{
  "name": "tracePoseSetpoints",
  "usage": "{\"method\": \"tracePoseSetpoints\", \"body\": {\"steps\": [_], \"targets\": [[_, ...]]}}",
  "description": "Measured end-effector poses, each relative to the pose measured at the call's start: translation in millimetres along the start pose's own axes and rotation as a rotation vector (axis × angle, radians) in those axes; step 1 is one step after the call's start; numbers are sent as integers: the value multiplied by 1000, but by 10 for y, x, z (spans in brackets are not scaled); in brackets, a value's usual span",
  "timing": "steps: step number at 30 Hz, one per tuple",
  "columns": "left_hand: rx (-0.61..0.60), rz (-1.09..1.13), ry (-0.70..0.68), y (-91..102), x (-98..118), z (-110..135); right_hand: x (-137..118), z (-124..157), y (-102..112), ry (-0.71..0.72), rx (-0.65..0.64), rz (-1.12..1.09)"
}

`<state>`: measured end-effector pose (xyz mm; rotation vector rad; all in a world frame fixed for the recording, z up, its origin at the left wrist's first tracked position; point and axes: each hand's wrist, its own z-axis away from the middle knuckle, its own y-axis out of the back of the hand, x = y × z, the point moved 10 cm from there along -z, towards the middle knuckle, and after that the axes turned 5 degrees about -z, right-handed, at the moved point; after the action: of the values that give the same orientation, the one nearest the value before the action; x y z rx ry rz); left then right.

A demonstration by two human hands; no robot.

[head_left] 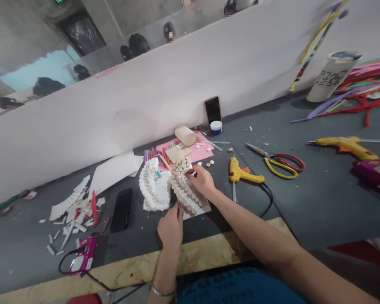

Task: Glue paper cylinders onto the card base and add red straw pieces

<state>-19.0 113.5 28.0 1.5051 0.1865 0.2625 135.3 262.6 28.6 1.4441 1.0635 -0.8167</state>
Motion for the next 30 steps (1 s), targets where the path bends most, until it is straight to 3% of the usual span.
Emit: {"method": "tracePoseSetpoints", "body": {"steps": [5,7,11,13,15,20,23,30], "targets": [[46,53,1,-25,-73,10,50,-14,-14,-14,5,6],[128,100,16,36,-137,25,85,-22,-26,-28,-2,3],[467,151,-75,464,-79,5,121,-32,-55,-41,-25,-10],[609,128,-203,698,112,-69,122,-31,-61,-40,-29,-12],[669,108,-317,845,328,-214,119,-26,-61,-40,-29,-10],[586,65,-454,843,709,-651,84,-30,-54,-20,-38,-1],[527,96,-462,774,749,-773,70,-50,-63,-4,-49,0],[481,171,-453,743,726,-787,88,-85,-93,-15,-65,-19]]}}
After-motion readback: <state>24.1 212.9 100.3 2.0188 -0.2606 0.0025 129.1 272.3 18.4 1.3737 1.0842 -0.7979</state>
